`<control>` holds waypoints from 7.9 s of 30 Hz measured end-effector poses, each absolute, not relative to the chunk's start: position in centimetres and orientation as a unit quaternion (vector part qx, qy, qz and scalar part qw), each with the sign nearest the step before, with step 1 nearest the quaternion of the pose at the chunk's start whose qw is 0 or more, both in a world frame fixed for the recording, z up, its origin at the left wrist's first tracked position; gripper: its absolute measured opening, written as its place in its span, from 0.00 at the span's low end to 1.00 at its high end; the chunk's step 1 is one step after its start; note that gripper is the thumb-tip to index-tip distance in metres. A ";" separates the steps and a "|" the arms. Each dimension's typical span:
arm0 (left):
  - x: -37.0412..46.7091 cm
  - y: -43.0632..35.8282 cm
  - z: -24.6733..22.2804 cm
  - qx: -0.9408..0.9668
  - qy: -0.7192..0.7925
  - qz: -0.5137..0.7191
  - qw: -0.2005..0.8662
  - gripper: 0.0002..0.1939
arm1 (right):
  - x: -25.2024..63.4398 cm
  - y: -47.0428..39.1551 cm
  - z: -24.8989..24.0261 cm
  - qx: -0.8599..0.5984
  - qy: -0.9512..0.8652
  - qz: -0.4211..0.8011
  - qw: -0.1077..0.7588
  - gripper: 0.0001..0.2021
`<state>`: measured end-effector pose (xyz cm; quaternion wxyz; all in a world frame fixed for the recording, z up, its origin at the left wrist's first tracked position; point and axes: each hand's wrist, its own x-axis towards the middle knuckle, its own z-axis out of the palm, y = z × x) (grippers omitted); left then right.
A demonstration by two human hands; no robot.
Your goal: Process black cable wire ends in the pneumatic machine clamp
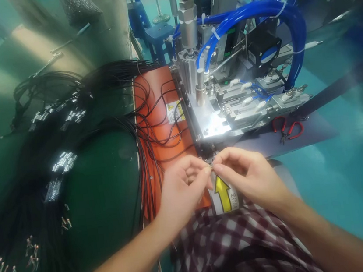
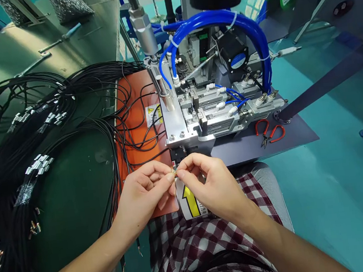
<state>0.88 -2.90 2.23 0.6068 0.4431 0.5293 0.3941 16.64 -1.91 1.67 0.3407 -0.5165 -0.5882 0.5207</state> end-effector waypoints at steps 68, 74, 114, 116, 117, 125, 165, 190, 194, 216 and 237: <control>0.6 -2.7 2.8 0.431 0.547 0.358 0.622 0.06 | 18.1 -0.4 2.2 -0.501 -0.633 0.508 0.302 0.10; 0.6 -2.7 2.9 0.428 0.544 0.360 0.625 0.08 | 17.5 -1.2 2.2 -0.488 -0.655 0.491 0.303 0.10; 0.7 -3.1 2.5 0.420 0.522 0.384 0.635 0.09 | 16.6 -1.6 2.6 -0.495 -0.560 0.572 0.338 0.07; 0.6 -3.0 2.4 0.416 0.520 0.379 0.642 0.09 | 16.7 -1.4 2.8 -0.494 -0.562 0.576 0.330 0.08; 0.5 -3.0 2.4 0.417 0.520 0.377 0.643 0.09 | 16.7 -1.4 2.9 -0.496 -0.564 0.572 0.330 0.09; 0.6 -3.0 2.3 0.435 0.526 0.363 0.635 0.09 | 16.3 -1.8 2.2 -0.509 -0.609 0.495 0.353 0.07; 0.5 -3.1 2.3 0.437 0.499 0.393 0.637 0.09 | 16.6 -2.0 2.1 -0.500 -0.567 0.544 0.363 0.05; 0.8 -3.5 2.3 0.435 0.496 0.422 0.622 0.07 | 16.0 -2.1 3.1 -0.516 -0.488 0.597 0.373 0.07; 1.0 -3.5 2.4 0.445 0.503 0.415 0.615 0.07 | 16.1 -2.2 2.9 -0.503 -0.493 0.600 0.380 0.08; 0.8 -3.2 2.1 0.424 0.520 0.398 0.626 0.08 | 16.4 -2.0 2.2 -0.508 -0.530 0.571 0.369 0.06; 1.4 -3.9 2.3 0.456 0.498 0.460 0.576 0.04 | 16.1 -2.4 2.9 -0.515 -0.476 0.605 0.378 0.06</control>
